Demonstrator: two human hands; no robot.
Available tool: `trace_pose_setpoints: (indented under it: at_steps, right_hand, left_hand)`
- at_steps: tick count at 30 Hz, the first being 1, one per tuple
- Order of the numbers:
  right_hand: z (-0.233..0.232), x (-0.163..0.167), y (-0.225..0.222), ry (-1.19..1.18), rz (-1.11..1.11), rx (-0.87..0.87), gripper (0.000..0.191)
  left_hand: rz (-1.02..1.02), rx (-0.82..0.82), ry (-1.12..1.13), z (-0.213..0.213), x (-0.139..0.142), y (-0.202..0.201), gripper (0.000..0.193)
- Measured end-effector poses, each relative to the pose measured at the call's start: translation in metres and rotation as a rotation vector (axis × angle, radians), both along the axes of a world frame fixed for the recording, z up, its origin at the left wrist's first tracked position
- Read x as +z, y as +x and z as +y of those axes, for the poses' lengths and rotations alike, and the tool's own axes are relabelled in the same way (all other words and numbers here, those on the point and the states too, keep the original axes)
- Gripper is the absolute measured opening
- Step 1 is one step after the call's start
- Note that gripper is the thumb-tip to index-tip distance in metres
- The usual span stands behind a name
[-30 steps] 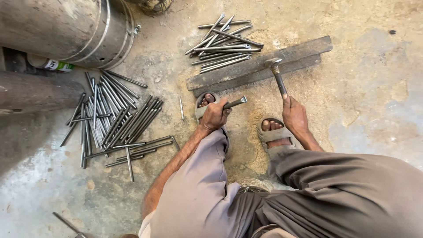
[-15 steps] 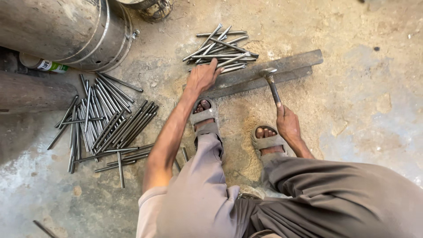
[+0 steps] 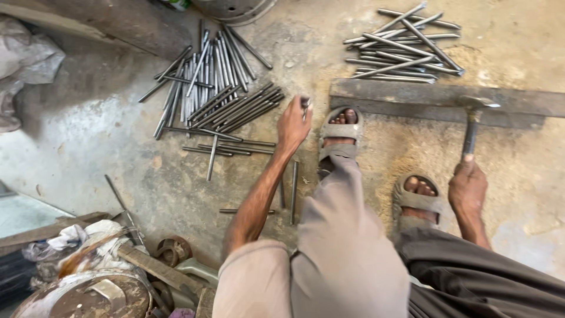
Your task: The person repeatedly picks up metal rods, places them on a wooden block, and strikes them with a hammer to shape the ends. Finished rods are set aside in a pile.
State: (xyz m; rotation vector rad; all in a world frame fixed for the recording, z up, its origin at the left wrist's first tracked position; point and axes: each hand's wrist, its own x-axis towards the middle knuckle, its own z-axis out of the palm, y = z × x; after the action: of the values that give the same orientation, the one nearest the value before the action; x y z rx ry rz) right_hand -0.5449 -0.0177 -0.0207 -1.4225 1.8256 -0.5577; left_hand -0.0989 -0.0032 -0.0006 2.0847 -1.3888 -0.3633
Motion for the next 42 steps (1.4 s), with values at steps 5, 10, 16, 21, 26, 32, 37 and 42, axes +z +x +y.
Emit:
trace_pose_setpoints:
  at_steps: [5,10,16,21,26,32,37,42]
  right_hand:
    - [0.001,0.017,0.004,0.003,0.041,0.017,0.06]
    - [0.001,0.036,0.014,0.113,0.015,-0.032,0.062]
    - [-0.001,0.052,0.02,0.134,0.014,-0.017,0.065]
    - [-0.001,0.041,0.012,0.122,0.029,-0.01,0.066]
    - [-0.01,0.007,-0.003,0.13,0.02,0.007,0.071]
    - [-0.025,-0.014,-0.014,0.023,0.131,0.035,0.061]
    - [-0.025,0.013,-0.015,0.316,-0.191,-0.194,0.056]
    - [-0.014,0.036,-0.018,0.265,-0.263,-0.242,0.056]
  left_hand:
    - [-0.076,0.154,0.325,0.068,-0.026,0.055,0.03]
    - [-0.2,0.125,0.191,0.081,-0.036,0.071,0.035]
    - [-0.46,0.211,0.199,0.055,-0.022,0.112,0.054]
    - [-0.614,0.04,0.345,0.049,-0.03,0.127,0.033]
    - [-0.684,-0.097,0.258,0.039,-0.023,0.131,0.027]
    - [-0.311,-0.121,-0.063,0.026,0.078,0.066,0.033]
    - [0.365,-0.223,-0.346,-0.027,0.124,-0.022,0.023]
    - [1.035,-0.124,-0.123,-0.088,0.089,-0.101,0.027]
